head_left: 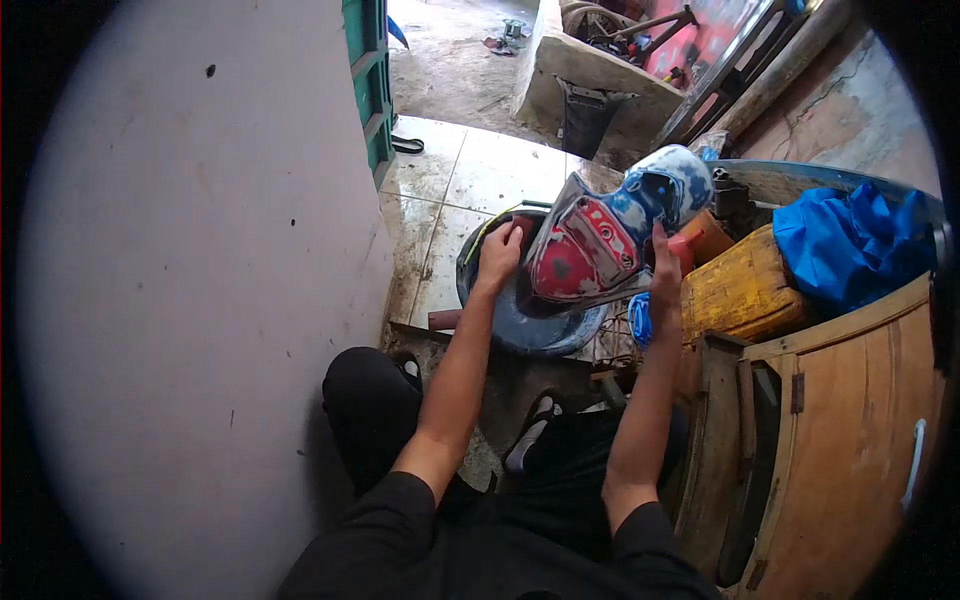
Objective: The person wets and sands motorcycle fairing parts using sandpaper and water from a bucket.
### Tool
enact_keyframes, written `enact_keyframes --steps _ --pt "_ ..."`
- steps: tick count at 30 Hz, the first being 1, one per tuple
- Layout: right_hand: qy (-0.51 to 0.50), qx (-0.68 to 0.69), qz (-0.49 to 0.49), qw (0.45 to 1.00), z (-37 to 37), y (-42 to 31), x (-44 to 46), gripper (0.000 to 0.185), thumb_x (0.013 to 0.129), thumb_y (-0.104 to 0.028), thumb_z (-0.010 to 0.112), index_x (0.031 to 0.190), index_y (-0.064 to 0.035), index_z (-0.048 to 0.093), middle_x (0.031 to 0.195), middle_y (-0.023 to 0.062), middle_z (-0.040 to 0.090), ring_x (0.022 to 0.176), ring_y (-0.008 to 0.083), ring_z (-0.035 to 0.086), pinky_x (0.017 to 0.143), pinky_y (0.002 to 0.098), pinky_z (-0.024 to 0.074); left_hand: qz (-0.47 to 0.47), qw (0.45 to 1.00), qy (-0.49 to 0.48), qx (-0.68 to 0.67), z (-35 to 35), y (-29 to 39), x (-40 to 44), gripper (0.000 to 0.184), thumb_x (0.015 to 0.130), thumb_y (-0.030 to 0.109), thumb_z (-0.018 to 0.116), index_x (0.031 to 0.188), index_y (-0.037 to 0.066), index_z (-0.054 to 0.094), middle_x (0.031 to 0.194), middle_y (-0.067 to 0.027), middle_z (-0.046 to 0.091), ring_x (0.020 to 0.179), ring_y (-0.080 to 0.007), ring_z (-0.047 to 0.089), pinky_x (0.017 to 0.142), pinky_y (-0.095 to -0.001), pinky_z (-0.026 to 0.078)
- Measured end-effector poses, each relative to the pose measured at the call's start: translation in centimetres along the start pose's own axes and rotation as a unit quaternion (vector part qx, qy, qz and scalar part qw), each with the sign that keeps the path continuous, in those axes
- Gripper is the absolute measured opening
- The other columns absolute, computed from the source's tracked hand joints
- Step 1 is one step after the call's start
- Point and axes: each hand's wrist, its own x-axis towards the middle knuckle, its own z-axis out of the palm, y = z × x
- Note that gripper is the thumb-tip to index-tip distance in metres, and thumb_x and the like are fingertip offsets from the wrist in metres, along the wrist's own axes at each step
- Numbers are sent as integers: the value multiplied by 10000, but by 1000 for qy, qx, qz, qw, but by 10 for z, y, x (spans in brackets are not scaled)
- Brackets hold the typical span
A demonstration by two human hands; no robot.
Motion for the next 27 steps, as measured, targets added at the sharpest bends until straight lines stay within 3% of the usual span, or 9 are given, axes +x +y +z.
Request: enact_keyframes --steps 2,4,5,12,15,19,21,22,27 --pt "-12 27 12 1000 -9 -7 9 465 1049 -183 308 1486 -46 386 1395 219 504 1277 316 490 1087 377 351 -43 994 -40 -90 5 -1 -12 294 975 207 522 1125 -1 666 988 -83 704 894 -142 627 817 -305 484" --pt "25 318 155 935 -15 -34 15 551 1060 -323 314 1503 3 331 1508 158 396 1378 245 384 1142 329 270 -2 993 6 -120 7 4 -22 249 961 170 530 1046 -17 670 922 -127 702 844 -184 640 802 -326 490" --pt "23 374 176 910 -16 -21 18 585 1057 -372 336 1519 -15 303 1488 146 417 1344 243 426 1118 334 315 1 993 5 -119 10 6 -24 249 961 170 530 1046 -17 670 922 -127 702 844 -184 640 802 -326 490" --pt "-18 326 -27 945 -24 38 1 707 1014 -436 490 1539 -34 240 1410 114 486 1260 221 496 1065 360 388 72 985 79 -138 -5 68 -33 236 944 144 541 1034 -33 668 921 -116 702 869 -190 647 808 -314 493" --pt "-45 494 160 853 -34 5 -13 742 958 -585 518 1461 -55 386 1369 87 526 1215 204 527 1033 370 422 107 988 60 -89 -15 73 -14 240 942 158 545 1034 -24 671 912 -140 703 857 -210 656 798 -326 505" --pt "-73 481 201 850 -12 14 -33 743 935 -627 518 1426 -74 450 1359 69 549 1221 229 537 1027 385 435 156 986 33 43 -35 130 9 329 939 214 558 1081 -68 651 986 -237 696 935 -308 679 832 -362 507" --pt "27 640 225 734 23 3 -45 803 869 -708 538 1393 -100 502 1377 57 546 1242 256 528 1019 440 457 220 970 69 76 -37 145 32 285 953 204 545 1074 -28 658 970 -252 687 931 -383 676 798 -393 522" --pt "28 645 224 731 35 4 -52 803 869 -708 538 1393 -100 502 1377 57 546 1242 256 528 1019 440 457 236 966 77 80 -41 156 41 291 958 210 540 1079 -28 657 972 -257 684 936 -398 671 796 -400 522" --pt "48 828 262 493 94 7 -78 756 875 -714 500 1414 -185 487 1424 89 518 1279 353 498 1070 571 400 275 952 91 96 -72 190 57 329 964 245 547 1078 -42 661 941 -242 697 876 -348 690 785 -389 517"
